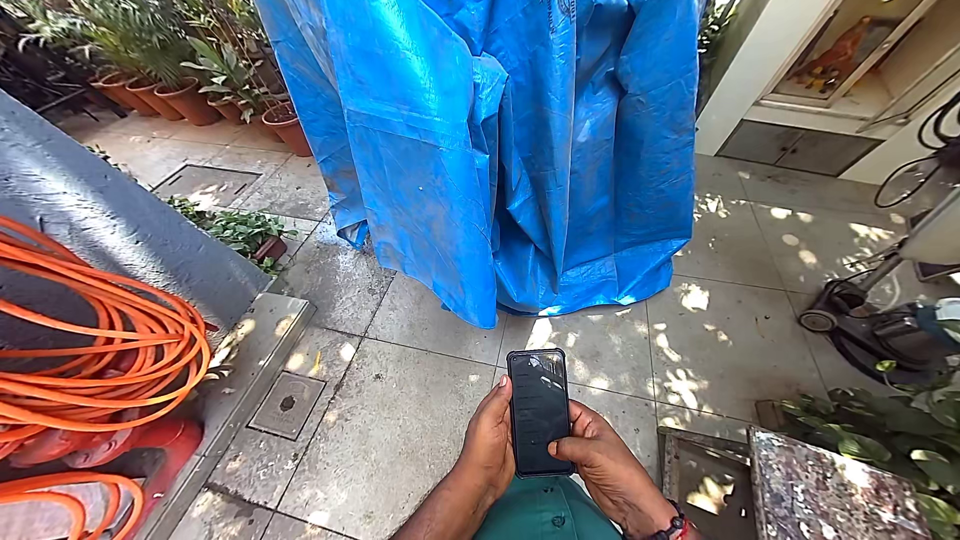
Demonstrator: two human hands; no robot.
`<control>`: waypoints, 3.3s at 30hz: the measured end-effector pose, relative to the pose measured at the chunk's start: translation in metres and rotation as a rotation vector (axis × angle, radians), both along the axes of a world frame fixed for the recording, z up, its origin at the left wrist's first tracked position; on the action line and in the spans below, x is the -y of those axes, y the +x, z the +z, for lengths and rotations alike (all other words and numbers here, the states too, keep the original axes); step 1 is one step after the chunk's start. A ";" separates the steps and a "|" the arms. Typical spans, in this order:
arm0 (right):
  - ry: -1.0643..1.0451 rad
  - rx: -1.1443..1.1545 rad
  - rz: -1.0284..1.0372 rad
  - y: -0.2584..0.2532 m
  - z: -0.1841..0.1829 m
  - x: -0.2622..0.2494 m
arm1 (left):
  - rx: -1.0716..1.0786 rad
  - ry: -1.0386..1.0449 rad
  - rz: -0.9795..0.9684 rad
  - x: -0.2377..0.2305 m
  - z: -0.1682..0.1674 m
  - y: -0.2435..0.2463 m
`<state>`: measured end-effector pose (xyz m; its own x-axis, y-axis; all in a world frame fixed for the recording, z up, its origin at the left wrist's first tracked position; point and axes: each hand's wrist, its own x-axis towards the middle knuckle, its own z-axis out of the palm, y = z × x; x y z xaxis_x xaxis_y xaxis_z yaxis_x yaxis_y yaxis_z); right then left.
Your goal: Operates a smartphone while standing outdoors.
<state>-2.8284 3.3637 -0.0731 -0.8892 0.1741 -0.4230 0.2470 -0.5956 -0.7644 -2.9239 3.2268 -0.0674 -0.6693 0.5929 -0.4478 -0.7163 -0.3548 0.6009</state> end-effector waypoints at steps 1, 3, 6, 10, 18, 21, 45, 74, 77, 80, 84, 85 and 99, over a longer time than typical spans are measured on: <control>0.003 0.008 -0.006 0.000 0.000 0.000 | 0.004 -0.001 0.001 0.000 0.000 0.000; 0.005 0.031 -0.022 0.000 -0.001 0.001 | 0.008 -0.003 0.005 0.000 -0.001 0.001; -0.013 0.059 -0.034 0.000 -0.002 0.001 | 0.015 -0.003 0.014 0.000 -0.002 0.001; -0.029 0.071 -0.038 0.000 -0.001 0.002 | 0.017 -0.003 0.023 0.000 -0.002 0.002; -0.036 0.045 -0.036 0.004 -0.001 0.003 | 0.020 0.002 0.027 0.002 -0.003 0.005; -0.030 0.031 -0.027 0.006 -0.002 0.003 | 0.016 0.002 0.027 0.002 -0.003 0.006; -0.036 0.048 -0.031 0.004 -0.001 0.006 | 0.009 0.001 0.030 0.006 -0.003 0.006; -0.040 0.089 -0.022 0.002 -0.003 0.005 | 0.028 -0.014 0.034 0.005 -0.003 0.006; -0.041 0.080 -0.019 0.003 -0.003 0.005 | 0.028 -0.009 0.039 0.005 -0.004 0.007; -0.045 0.070 -0.017 0.004 -0.003 0.004 | 0.028 -0.007 0.046 0.004 -0.004 0.008; -0.035 0.035 -0.005 0.006 -0.004 0.004 | 0.021 -0.006 0.036 0.005 -0.004 0.009; -0.032 0.026 -0.001 0.006 -0.004 0.004 | 0.020 -0.008 0.035 0.005 -0.004 0.009; -0.001 0.029 0.015 0.007 -0.004 0.007 | 0.012 -0.010 0.034 0.008 -0.006 0.011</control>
